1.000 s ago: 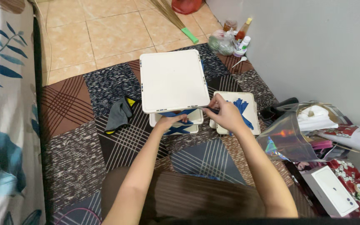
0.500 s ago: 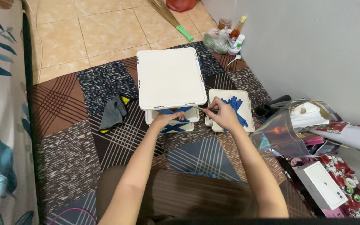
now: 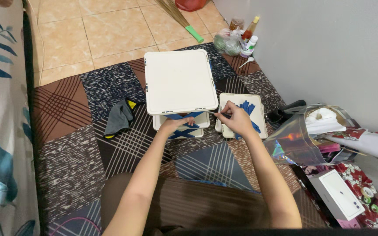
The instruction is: The person sits on the floor and uses blue tape to secure the edges of stacked white trays. They repeatedly apply tape in cross patterns on the top and sides of the trays, adjusting the stack and repositioning the tape as needed.
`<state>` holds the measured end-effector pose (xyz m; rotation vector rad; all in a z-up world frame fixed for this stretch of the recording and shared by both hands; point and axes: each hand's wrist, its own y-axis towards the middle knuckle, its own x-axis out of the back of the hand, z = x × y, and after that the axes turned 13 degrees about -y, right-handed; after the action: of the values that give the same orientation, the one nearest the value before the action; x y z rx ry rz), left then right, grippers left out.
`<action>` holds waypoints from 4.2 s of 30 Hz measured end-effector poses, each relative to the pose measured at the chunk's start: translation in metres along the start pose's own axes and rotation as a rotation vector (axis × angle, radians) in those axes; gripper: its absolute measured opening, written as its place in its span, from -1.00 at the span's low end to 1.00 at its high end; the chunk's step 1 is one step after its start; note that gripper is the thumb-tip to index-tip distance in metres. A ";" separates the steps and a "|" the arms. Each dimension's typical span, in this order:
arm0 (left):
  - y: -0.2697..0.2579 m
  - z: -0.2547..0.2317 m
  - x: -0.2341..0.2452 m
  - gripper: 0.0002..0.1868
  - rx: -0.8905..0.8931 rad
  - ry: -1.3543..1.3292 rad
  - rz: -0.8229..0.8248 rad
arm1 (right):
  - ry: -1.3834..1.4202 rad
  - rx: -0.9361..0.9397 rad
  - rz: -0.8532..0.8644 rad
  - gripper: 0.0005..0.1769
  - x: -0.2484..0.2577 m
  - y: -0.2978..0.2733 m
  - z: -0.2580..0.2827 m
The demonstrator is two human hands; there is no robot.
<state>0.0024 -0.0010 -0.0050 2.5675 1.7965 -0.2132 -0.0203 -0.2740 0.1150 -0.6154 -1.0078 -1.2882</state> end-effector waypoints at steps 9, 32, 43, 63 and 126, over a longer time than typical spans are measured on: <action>0.001 0.004 0.003 -0.55 0.001 -0.034 0.060 | -0.191 0.134 0.045 -0.59 0.008 0.019 0.008; -0.005 -0.006 -0.011 -0.59 0.004 -0.089 -0.010 | -0.954 0.734 -0.030 -0.91 0.004 0.072 0.067; 0.005 0.006 -0.007 -0.73 -0.013 -0.256 0.016 | -1.394 1.033 0.038 -0.87 -0.036 0.079 0.095; 0.007 0.016 0.002 -0.59 -0.124 -0.094 0.021 | -0.132 0.113 -0.164 -0.58 -0.016 -0.008 -0.002; -0.002 0.036 0.008 -0.75 -0.244 -0.141 -0.329 | -0.102 0.220 -0.150 -0.64 -0.052 -0.006 0.089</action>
<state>-0.0005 0.0047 -0.0410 2.0365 2.0361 -0.1575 -0.0476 -0.1740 0.1098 -0.4467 -1.2807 -1.2633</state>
